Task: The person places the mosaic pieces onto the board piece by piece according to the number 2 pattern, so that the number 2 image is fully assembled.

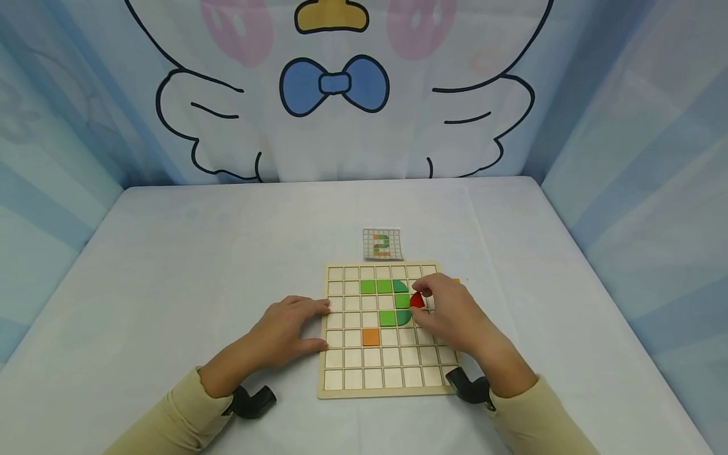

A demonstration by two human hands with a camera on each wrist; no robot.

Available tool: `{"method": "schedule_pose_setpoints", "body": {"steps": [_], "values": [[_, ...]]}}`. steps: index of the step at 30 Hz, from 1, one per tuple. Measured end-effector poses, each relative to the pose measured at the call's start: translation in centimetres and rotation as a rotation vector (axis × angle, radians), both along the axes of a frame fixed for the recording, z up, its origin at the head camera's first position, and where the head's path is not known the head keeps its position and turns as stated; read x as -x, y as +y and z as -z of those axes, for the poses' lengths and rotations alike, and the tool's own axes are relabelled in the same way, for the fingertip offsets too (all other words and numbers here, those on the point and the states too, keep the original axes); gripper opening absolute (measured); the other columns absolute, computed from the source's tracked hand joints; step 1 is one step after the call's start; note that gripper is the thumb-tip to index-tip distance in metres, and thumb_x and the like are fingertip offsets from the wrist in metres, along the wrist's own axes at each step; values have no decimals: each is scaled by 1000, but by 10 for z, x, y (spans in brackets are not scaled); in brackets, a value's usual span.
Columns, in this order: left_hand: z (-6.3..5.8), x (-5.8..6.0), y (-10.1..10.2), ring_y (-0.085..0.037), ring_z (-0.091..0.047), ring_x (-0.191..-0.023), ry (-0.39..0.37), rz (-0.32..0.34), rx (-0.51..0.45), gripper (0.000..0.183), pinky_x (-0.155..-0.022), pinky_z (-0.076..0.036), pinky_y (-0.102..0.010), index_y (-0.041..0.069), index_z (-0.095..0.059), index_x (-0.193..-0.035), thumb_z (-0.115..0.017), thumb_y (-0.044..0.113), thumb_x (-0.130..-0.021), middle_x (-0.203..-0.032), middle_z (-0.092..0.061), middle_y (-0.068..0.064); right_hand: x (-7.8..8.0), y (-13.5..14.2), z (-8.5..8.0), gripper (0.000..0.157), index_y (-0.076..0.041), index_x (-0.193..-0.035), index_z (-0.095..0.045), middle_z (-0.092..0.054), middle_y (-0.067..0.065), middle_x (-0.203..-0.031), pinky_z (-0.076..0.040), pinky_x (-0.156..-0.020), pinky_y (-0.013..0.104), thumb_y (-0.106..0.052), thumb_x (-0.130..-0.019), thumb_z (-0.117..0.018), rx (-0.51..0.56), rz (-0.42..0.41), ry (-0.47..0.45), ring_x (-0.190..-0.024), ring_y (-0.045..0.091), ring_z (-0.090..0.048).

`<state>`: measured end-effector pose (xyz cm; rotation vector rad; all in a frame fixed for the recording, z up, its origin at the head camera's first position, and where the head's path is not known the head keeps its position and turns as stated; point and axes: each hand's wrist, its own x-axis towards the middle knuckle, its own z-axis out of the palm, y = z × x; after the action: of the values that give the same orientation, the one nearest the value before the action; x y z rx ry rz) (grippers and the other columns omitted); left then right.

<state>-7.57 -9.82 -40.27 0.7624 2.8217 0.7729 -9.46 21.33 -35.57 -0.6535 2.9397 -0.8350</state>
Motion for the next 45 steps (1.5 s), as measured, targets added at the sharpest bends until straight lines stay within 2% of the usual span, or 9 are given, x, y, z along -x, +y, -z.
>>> {"method": "schedule_pose_setpoints", "body": {"steps": [10, 17, 23, 28, 35, 45], "values": [[0, 1, 0, -32, -51, -125, -13, -5, 0, 55, -98, -41, -55, 12, -62, -132, -81, 34, -85, -137, -60, -6, 6, -18, 0, 30, 4, -113, -65, -65, 8, -105, -52, -79, 44, -8, -87, -74, 43, -34, -19, -97, 28, -62], [-1, 0, 1, -32, -51, -125, -16, -6, -5, 55, -97, -41, -55, 11, -62, -131, -81, 34, -85, -138, -60, -6, 8, -30, 4, 27, 3, -109, -66, -65, 6, -100, -52, -76, 40, -9, -87, -74, 45, -66, -4, -92, 26, -63], [-2, -1, 2, -32, -51, -125, -13, -10, -1, 54, -97, -41, -55, 11, -63, -130, -81, 35, -85, -139, -59, -5, 8, -40, 6, 26, 3, -110, -65, -64, 6, -100, -52, -82, 43, -10, -88, -74, 46, -74, -51, -91, 25, -62], [-3, -1, 2, -32, -51, -125, -14, -16, 3, 54, -98, -41, -54, 11, -63, -130, -81, 35, -85, -139, -59, -5, 9, -47, 8, 25, 3, -109, -66, -63, 5, -97, -51, -81, 42, -10, -88, -73, 38, -88, -88, -89, 24, -60], [-3, -1, 2, -32, -52, -125, -17, -18, 2, 54, -97, -41, -54, 11, -64, -129, -82, 35, -84, -138, -60, -5, 9, -56, 13, 26, 2, -108, -66, -63, 4, -98, -51, -85, 41, -13, -88, -72, 13, -64, -158, -91, 22, -59], [-2, 0, 2, -32, -52, -125, -22, -15, -3, 54, -97, -42, -54, 11, -64, -130, -81, 35, -85, -138, -60, -5, 8, -65, 18, 25, 2, -108, -66, -64, 6, -99, -53, -84, 40, -11, -88, -73, 7, -76, -161, -90, 22, -60]]}}
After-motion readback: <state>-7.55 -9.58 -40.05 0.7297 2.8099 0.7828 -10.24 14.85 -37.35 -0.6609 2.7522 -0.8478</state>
